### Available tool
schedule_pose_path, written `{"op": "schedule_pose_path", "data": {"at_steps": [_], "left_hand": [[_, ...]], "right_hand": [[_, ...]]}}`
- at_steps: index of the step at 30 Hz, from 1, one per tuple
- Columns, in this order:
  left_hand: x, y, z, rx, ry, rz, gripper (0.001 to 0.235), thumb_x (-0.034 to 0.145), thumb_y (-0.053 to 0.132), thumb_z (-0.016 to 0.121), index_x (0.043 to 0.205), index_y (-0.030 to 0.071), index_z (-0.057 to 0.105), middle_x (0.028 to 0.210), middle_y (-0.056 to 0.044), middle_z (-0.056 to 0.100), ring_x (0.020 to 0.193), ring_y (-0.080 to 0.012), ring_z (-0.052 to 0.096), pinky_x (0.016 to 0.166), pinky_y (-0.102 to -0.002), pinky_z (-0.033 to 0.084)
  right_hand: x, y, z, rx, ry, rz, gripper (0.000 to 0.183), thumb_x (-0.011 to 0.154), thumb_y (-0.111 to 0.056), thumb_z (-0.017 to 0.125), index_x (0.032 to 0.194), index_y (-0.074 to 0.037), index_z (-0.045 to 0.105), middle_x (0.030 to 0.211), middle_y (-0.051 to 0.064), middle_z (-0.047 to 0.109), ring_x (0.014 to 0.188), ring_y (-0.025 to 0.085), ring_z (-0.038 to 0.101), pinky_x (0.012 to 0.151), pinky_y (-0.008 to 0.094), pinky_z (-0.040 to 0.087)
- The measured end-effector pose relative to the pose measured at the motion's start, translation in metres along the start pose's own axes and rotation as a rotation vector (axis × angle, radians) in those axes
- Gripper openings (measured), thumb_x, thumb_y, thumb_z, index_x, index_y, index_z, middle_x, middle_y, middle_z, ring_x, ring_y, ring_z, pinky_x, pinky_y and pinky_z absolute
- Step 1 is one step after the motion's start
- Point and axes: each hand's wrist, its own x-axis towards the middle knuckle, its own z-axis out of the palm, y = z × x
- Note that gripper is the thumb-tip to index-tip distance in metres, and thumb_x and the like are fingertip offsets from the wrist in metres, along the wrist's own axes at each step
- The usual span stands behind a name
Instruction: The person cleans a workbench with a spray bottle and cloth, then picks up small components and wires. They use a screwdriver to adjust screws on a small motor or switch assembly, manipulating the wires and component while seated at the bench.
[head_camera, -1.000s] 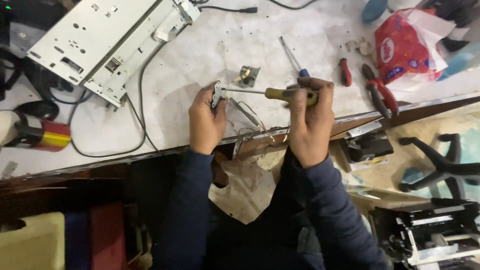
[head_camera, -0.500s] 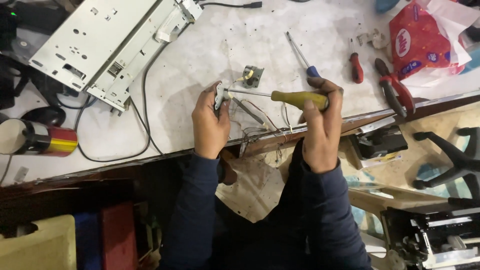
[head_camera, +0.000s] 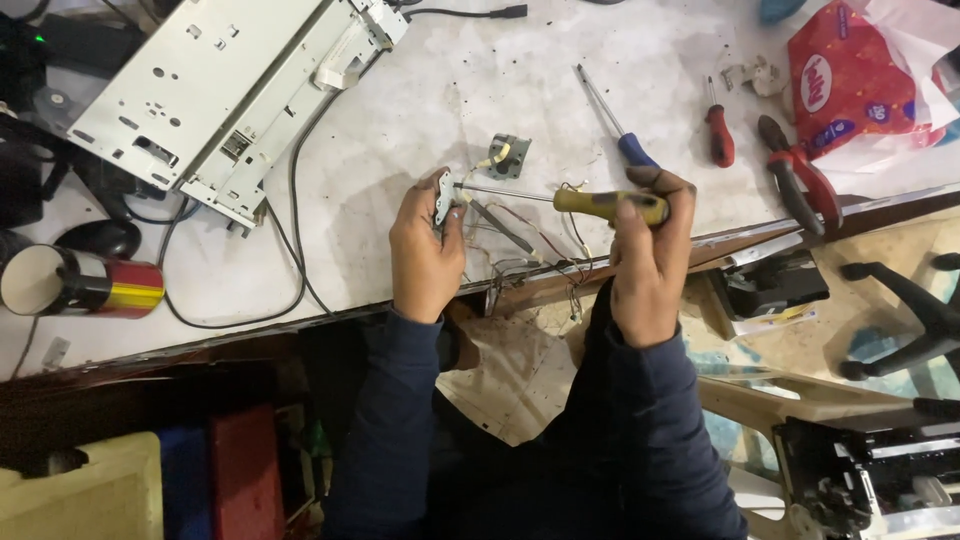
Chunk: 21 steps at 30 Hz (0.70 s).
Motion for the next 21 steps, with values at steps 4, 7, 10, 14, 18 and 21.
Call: {"op": "schedule_pose_path", "data": {"at_steps": [4,7,10,14,18,21], "left_hand": [[0.0,0.001,0.0,-0.002,0.004,0.012,0.039,0.098,-0.005,0.063,0.136,-0.012,0.057,0.115,-0.03,0.063,0.114,-0.0548,0.062,0.098,-0.058,0.053],[-0.001,-0.005,0.002,0.0,-0.001,0.003,0.039,0.098,-0.004,0.063,0.136,-0.011,0.057,0.115,-0.03,0.063,0.114,-0.0543,0.062,0.098,-0.058,0.053],[-0.001,-0.004,0.002,0.01,-0.007,-0.004,0.039,0.098,-0.004,0.063,0.136,-0.01,0.057,0.116,-0.029,0.063,0.115,-0.0532,0.062,0.099,-0.057,0.053],[0.001,0.003,0.0,0.009,-0.011,-0.003,0.038,0.098,-0.005,0.061,0.136,-0.012,0.057,0.114,-0.03,0.063,0.113,-0.055,0.062,0.098,-0.058,0.053],[0.0,0.001,0.001,0.005,-0.015,-0.012,0.038,0.098,-0.004,0.062,0.136,-0.011,0.058,0.114,-0.029,0.063,0.113,-0.0544,0.063,0.097,-0.058,0.053],[0.0,0.0,0.001,0.005,-0.013,-0.009,0.04,0.098,-0.005,0.062,0.137,-0.01,0.057,0.114,-0.029,0.063,0.114,-0.0533,0.063,0.098,-0.058,0.053]], "right_hand": [[0.003,-0.004,0.003,-0.005,0.047,0.02,0.025,0.113,-0.017,0.05,0.122,0.004,0.06,0.084,0.01,0.052,0.064,0.014,0.051,0.065,0.028,0.045],[-0.001,-0.016,0.003,0.01,0.07,0.044,0.024,0.111,-0.016,0.052,0.122,0.004,0.06,0.071,0.006,0.05,0.052,0.011,0.048,0.056,0.024,0.044],[-0.009,0.015,-0.001,0.067,0.094,0.069,0.024,0.11,-0.019,0.054,0.119,0.003,0.06,0.081,0.011,0.056,0.051,0.012,0.049,0.053,0.025,0.044],[-0.001,0.003,0.0,0.01,0.086,0.033,0.023,0.113,-0.013,0.05,0.119,0.004,0.063,0.075,0.007,0.055,0.052,0.011,0.051,0.053,0.024,0.043],[-0.009,0.011,0.0,0.115,0.105,0.083,0.027,0.107,-0.016,0.054,0.125,0.005,0.054,0.071,0.002,0.049,0.053,0.005,0.044,0.054,0.02,0.041],[-0.01,0.029,-0.003,0.007,0.117,0.019,0.026,0.113,-0.019,0.049,0.111,0.004,0.061,0.084,0.012,0.06,0.057,0.011,0.053,0.06,0.027,0.049]]}}
